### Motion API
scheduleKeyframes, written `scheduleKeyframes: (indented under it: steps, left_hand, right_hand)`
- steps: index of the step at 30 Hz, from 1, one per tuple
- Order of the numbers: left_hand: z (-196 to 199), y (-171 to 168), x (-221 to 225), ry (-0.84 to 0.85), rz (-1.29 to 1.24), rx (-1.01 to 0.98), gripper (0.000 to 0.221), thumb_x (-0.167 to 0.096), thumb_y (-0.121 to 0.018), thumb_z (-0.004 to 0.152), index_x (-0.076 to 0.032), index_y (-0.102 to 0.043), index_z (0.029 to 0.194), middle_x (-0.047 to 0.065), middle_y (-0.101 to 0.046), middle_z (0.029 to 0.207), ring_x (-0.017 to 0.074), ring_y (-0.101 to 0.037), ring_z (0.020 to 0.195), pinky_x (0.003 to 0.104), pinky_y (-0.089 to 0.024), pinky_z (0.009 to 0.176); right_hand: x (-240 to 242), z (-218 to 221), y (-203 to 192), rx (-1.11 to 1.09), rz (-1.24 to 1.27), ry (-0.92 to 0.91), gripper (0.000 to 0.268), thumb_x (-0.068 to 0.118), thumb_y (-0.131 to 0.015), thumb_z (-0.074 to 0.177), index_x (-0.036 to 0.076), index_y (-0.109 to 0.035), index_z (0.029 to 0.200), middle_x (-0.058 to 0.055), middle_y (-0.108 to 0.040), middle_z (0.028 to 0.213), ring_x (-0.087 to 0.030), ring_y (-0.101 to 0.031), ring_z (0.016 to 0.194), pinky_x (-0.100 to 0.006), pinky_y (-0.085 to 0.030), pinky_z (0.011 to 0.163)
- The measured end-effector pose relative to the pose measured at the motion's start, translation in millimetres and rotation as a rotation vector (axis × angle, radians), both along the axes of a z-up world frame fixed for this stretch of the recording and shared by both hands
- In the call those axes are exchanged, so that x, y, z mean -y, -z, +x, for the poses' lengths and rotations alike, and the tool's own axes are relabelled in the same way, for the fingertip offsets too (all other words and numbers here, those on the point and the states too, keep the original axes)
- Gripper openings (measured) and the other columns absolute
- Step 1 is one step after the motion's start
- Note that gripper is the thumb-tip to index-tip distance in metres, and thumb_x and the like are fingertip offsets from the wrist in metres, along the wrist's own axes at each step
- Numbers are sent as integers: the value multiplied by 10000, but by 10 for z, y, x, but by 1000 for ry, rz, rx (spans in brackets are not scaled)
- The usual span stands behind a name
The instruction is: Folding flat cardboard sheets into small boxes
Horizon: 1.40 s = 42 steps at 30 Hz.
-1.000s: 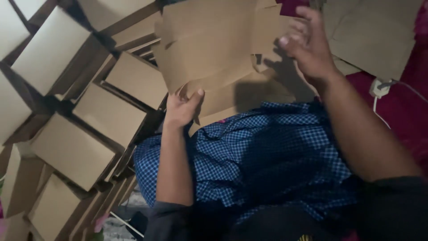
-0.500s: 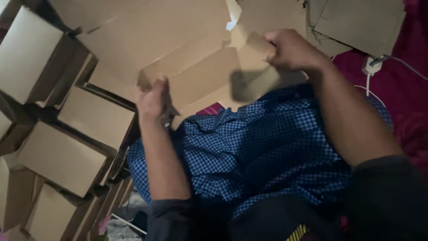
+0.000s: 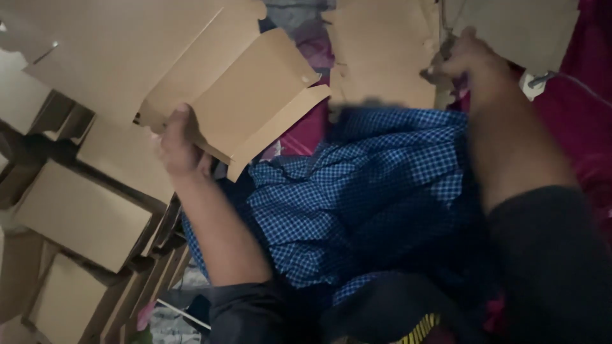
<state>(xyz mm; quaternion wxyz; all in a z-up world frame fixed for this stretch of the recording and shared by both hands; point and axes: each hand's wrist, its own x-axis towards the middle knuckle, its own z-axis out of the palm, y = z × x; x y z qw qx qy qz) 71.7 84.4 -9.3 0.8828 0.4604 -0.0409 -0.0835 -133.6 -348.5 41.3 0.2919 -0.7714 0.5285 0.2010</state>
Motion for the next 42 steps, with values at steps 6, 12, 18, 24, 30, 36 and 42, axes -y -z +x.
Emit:
scheduleKeyframes:
  steps: [6, 12, 18, 24, 30, 36, 42]
  left_hand:
    - [72, 336, 207, -29, 213, -41, 338, -44, -852, 771, -68, -678, 1060, 75, -731, 957, 178, -715, 847, 321, -626, 810]
    - [-195, 581, 482, 260, 297, -88, 336, -65, -833, 805, -62, -679, 1104, 69, -729, 1004, 174, -704, 881, 338, -622, 837]
    - [-524, -91, 919, 165, 916, 46, 426, -228, -722, 833, -107, -648, 1234, 74, -760, 1082, 191, -743, 974, 305, -577, 860]
    - [-584, 1, 1022, -358, 828, 581, 583, -99, -664, 1011, -130, -383, 1521, 27, -504, 947, 131, -536, 803, 274, -508, 748]
    - [-861, -304, 1265, 86, 442, 783, 683, -156, -671, 1103, -136, -247, 1638, -9, -573, 825, 89, -505, 648, 224, -413, 541]
    - [-897, -568, 1196, 97, 619, 873, 538, -146, -667, 1093, -100, -411, 1565, -20, -568, 825, 67, -429, 626, 215, -441, 607]
    - [-854, -799, 1064, 38, 563, 994, 400, -177, -692, 909, -111, -698, 1303, 119, -747, 1041, 340, -743, 784, 389, -620, 680]
  right_hand:
    - [-430, 283, -236, 667, -47, -337, 571, 331, -681, 1009, 95, -475, 1486, -152, -522, 1452, -309, -564, 1238, -460, -500, 975]
    - [-834, 212, -290, 1324, 433, -375, 723, 359, -646, 998, 37, -327, 1561, -85, -451, 1118, -116, -499, 832, -252, -475, 729]
    - [-938, 176, -286, 1238, -121, -265, 212, 139, -658, 1032, -10, -677, 1182, -131, -709, 1071, -247, -682, 957, -345, -576, 745]
    - [-1142, 102, -196, 1320, -425, -482, 256, 42, -662, 1060, -65, -687, 1291, -86, -620, 794, -170, -529, 591, -298, -470, 514]
    - [-1449, 155, -370, 1357, -486, -769, 444, 216, -415, 1113, -115, -712, 1104, -273, -734, 1017, -365, -699, 858, -432, -544, 649]
    - [-1507, 125, -321, 1316, -446, -760, 206, 137, -642, 1026, -40, -746, 1049, -213, -754, 1023, -317, -739, 915, -400, -588, 775]
    - [-1448, 150, -180, 1392, -331, -523, 215, 225, -733, 1022, 11, -743, 1008, -160, -645, 795, -465, -676, 766, -383, -518, 534]
